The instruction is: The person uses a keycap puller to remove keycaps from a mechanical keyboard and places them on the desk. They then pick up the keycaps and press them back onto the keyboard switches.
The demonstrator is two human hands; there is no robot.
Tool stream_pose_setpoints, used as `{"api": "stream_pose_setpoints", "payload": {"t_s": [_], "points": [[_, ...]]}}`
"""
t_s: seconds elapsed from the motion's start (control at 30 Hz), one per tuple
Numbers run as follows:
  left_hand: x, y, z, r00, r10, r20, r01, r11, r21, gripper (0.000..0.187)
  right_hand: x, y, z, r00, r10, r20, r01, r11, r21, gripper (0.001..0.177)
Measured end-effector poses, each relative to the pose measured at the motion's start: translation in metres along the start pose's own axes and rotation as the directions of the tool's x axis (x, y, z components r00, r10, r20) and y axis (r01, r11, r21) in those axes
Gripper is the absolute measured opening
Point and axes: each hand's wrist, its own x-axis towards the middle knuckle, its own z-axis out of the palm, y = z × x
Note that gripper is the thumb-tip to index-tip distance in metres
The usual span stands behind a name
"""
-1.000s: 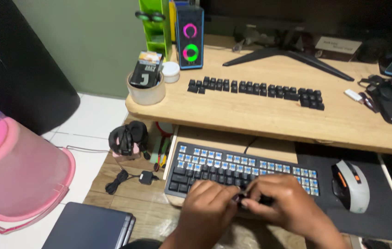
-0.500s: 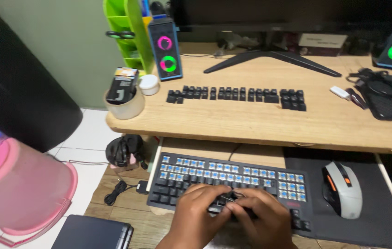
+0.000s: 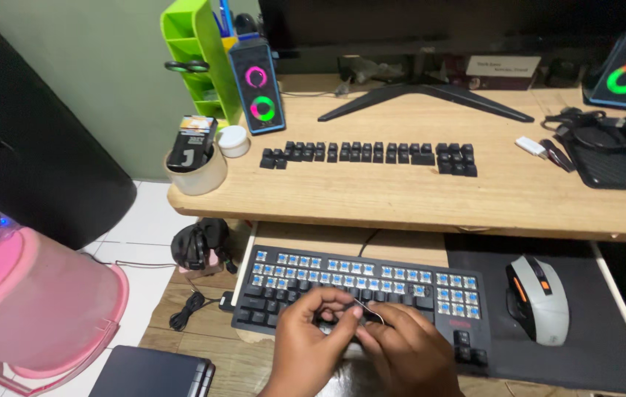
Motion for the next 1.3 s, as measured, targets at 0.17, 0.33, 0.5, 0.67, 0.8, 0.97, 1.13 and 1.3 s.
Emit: {"api": "stream_pose_setpoints", "payload": {"t_s": [0.17,0.33,0.5,0.67,0.8,0.97,1.13,1.3], "points": [[0.006,0.020,0.004,0.990,0.139,-0.039,-0.128,0.970,0.209,0.023,-0.005,0.010,0.006,0.998,0.047,0.045,-0.043,0.996,-0.077,0.015],[0.040,0.031,-0.002,0.891,0.453,-0.036,-0.398,0.816,0.419,0.018,-0.007,0.024,0.011,0.992,0.098,0.075,-0.088,0.988,-0.123,0.019],[0.157,0.039,-0.028,0.956,0.285,-0.069,-0.185,0.767,0.614,0.024,-0.012,0.020,0.016,0.994,0.107,0.023,-0.107,0.994,0.001,0.021],[0.196,0.037,-0.042,0.872,0.488,0.039,-0.328,0.523,0.787,0.029,-0.017,0.030,0.024,0.987,0.127,0.103,-0.134,0.989,0.064,0.024],[0.191,0.038,-0.055,0.826,0.559,0.077,-0.401,0.485,0.777,0.035,-0.024,0.039,0.022,0.978,-0.145,0.150,0.145,0.989,0.014,0.018],[0.191,0.037,-0.061,0.846,0.500,0.187,-0.427,0.424,0.799,0.018,-0.024,0.036,0.029,0.984,0.070,0.164,-0.079,0.995,0.054,0.021],[0.211,0.031,-0.064,0.817,0.544,0.192,-0.441,0.374,0.816,0.012,-0.024,0.039,0.035,0.976,0.111,0.189,-0.128,0.988,0.084,0.028],[0.218,0.026,-0.066,0.847,0.513,0.139,-0.398,0.440,0.805,0.013,-0.023,0.037,0.034,0.972,0.106,0.209,-0.132,0.985,0.114,0.024]]}}
